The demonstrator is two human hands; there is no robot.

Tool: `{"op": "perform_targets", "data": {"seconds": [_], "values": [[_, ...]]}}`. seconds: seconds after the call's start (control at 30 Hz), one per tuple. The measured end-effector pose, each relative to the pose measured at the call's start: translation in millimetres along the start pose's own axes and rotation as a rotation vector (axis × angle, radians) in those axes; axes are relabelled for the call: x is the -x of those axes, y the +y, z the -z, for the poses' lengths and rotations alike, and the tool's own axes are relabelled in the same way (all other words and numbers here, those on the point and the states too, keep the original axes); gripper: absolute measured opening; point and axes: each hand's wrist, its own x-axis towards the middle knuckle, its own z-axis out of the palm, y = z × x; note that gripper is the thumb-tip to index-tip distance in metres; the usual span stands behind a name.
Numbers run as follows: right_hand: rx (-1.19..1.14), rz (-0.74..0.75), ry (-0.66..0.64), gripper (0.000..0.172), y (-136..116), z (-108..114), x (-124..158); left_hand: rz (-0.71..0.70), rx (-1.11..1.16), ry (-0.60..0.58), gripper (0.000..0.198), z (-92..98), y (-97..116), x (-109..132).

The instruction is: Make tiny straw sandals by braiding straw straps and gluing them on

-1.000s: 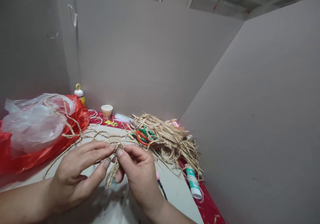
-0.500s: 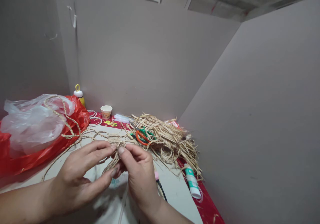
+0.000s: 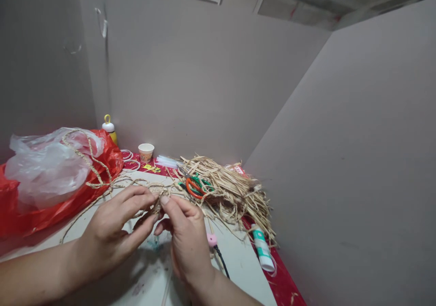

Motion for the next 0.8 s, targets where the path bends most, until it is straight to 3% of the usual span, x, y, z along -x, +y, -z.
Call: {"op": "perform_targets", "data": {"seconds": [0.17, 0.3, 0.37, 0.43, 0.57, 0.7, 0.8], "values": [[0.045, 0.021, 0.038, 0.025, 1.4, -3.6, -0.8, -0.080, -0.123, 0.006, 0.023, -3.8, -6.3, 2.8], [0.111, 0.031, -0.053, 0.028, 2.3, 1.5, -0.2, -0.133, -0.157, 0.051, 0.026, -4.1, -11.7, 3.9], [0.128, 0.032, -0.106, 0.021, 1.8, 7.3, 1.6, -0.144, -0.147, 0.080, 0.028, -0.5, -11.9, 1.7], [0.120, 0.047, -0.114, 0.016, 0.5, 14.0, 3.5, -0.138, -0.119, 0.118, 0.030, 5.0, -9.5, -2.1], [-0.004, 0.132, -0.073, 0.033, -3.3, 23.1, 3.4, -0.123, 0.007, 0.200, 0.033, 13.3, 0.6, -7.9], [-0.057, 0.223, -0.175, 0.042, -5.3, 21.9, -0.8, -0.105, 0.132, 0.210, 0.035, 12.1, 10.8, -6.1], [-0.012, 0.319, -0.216, 0.038, -4.0, 19.1, -1.7, -0.103, 0.194, 0.215, 0.035, 10.3, 16.1, -3.2]]}}
